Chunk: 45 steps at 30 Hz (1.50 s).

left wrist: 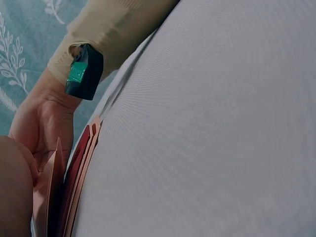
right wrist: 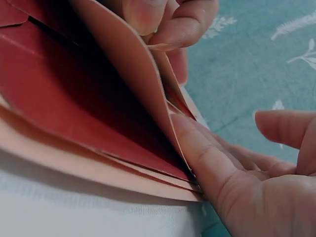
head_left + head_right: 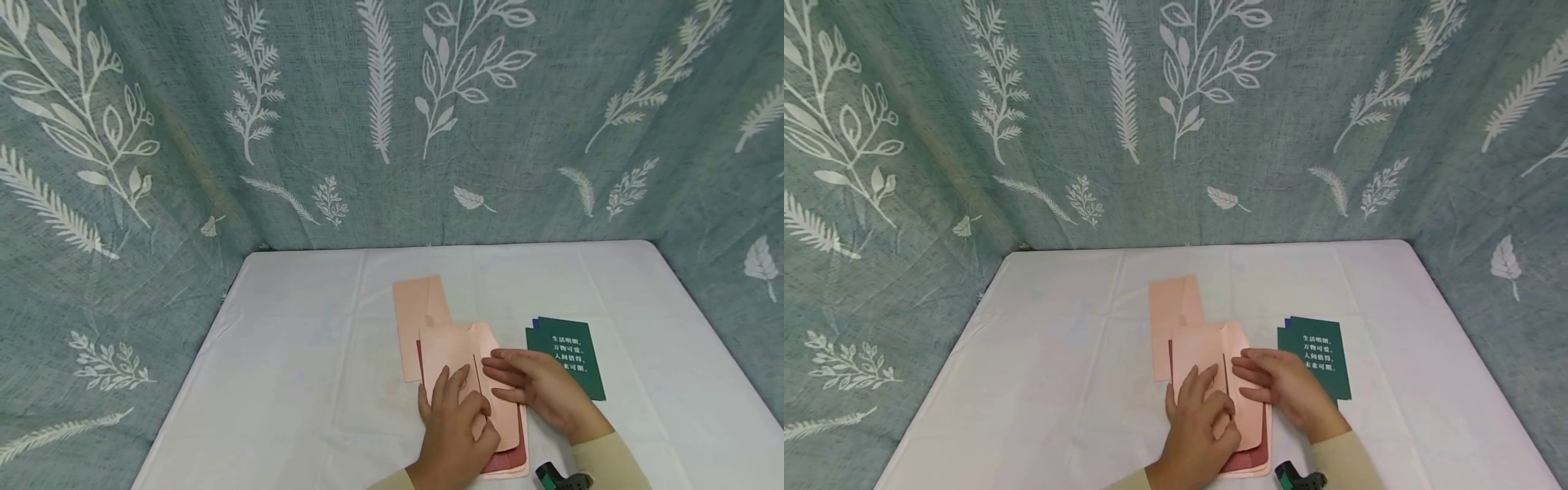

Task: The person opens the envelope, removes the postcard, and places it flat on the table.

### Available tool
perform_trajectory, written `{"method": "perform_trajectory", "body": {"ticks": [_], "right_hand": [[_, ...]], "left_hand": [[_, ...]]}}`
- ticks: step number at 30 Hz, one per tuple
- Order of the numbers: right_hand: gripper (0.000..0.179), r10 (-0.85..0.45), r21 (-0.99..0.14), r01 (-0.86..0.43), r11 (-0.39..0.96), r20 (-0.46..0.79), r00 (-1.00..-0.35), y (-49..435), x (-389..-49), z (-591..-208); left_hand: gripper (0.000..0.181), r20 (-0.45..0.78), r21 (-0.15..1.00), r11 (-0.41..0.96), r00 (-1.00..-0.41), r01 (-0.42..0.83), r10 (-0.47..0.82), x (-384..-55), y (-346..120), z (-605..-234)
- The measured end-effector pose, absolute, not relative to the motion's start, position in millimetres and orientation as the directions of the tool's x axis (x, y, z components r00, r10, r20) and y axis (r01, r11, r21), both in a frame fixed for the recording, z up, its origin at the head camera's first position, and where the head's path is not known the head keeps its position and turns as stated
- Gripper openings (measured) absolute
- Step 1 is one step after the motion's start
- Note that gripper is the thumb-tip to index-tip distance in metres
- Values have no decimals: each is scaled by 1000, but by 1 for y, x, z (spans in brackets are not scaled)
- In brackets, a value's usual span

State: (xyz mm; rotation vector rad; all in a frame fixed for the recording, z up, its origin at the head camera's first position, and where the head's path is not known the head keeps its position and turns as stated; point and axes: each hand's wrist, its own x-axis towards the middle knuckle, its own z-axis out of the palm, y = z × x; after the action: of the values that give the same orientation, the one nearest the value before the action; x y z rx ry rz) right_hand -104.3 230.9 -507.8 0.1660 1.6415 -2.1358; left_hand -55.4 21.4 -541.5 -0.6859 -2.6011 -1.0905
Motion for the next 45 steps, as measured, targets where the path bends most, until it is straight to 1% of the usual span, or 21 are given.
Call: {"method": "perform_trajectory", "body": {"ticks": [6, 10, 13, 17, 22, 34, 45], "right_hand": [[55, -322, -872, 432, -231, -350, -879, 227, -108, -512], [49, -294, -858, 457, -234, -386, -875, 218, -110, -514], [43, -208, -878, 449, -164, -414, -886, 208, -111, -513], [37, -117, -906, 422, -41, -415, -902, 197, -110, -512], [36, -114, -909, 416, 19, -416, -902, 192, -112, -513], [27, -115, -915, 400, 45, -403, -908, 188, -112, -516], [27, -118, -923, 383, 31, -384, -916, 191, -110, -515]], "left_hand": [[17, 378, 619, 606, -865, 500, 329, -56, 21, -542], [17, 375, 634, 593, -868, 497, 326, -55, 21, -543], [15, 373, 629, 598, -868, 496, 328, -55, 21, -542], [14, 379, 622, 601, -864, 503, 331, -56, 20, -542], [14, 400, 629, 583, -857, 514, 324, -56, 21, -542], [16, 403, 629, 582, -856, 516, 324, -56, 20, -543], [21, 397, 646, 573, -863, 504, 312, -55, 21, -544]]}}
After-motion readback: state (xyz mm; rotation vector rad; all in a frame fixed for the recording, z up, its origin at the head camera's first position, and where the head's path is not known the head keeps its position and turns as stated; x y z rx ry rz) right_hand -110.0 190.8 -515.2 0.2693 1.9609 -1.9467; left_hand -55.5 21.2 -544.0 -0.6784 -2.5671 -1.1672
